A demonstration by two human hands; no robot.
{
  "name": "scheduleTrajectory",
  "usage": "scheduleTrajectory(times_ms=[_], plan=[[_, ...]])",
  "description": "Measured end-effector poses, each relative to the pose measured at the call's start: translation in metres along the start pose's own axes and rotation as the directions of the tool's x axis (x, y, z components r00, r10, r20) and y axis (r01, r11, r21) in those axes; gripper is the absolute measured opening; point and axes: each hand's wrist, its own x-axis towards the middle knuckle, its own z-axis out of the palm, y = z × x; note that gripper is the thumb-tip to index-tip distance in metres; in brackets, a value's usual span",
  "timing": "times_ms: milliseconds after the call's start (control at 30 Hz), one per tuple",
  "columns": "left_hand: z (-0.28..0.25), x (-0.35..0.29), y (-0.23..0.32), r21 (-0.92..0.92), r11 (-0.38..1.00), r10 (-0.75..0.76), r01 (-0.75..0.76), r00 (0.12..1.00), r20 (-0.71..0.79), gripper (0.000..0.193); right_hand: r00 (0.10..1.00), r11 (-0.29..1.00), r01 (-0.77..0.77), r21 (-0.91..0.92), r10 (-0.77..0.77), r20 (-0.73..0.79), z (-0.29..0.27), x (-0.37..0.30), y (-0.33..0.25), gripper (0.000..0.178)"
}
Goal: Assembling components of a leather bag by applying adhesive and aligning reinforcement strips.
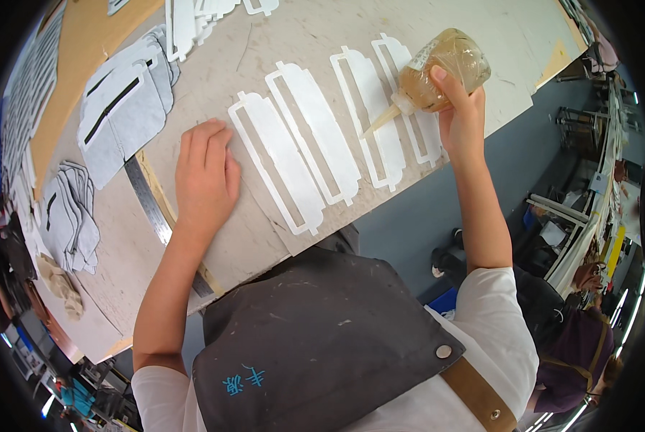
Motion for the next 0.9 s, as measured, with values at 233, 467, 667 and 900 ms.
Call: scheduleTrajectory(times_ms=[233,467,667,900], plan=[[0.0,-0.001,-0.001,0.0,1.0,-0.025,0.025,1.0,0.008,0.027,0.998,0.997,-0.058,-0.052,0.059,0.007,-0.014,-0.028,-0.002,0.05],[0.001,-0.002,-0.003,0.022,1.0,-0.012,0.012,1.0,0.021,0.027,0.999,0.999,-0.033,-0.04,0.032,-0.031,-0.019,-0.047,-0.004,0.041],[0.002,-0.003,-0.005,0.036,0.999,-0.007,0.006,1.0,0.019,0.027,0.994,0.998,0.024,-0.065,-0.03,-0.105,-0.028,-0.052,-0.006,0.042],[0.001,-0.003,-0.004,0.053,0.999,-0.008,0.006,1.0,0.025,0.027,0.999,0.996,-0.041,-0.084,0.04,-0.021,-0.024,-0.057,-0.001,0.054]])
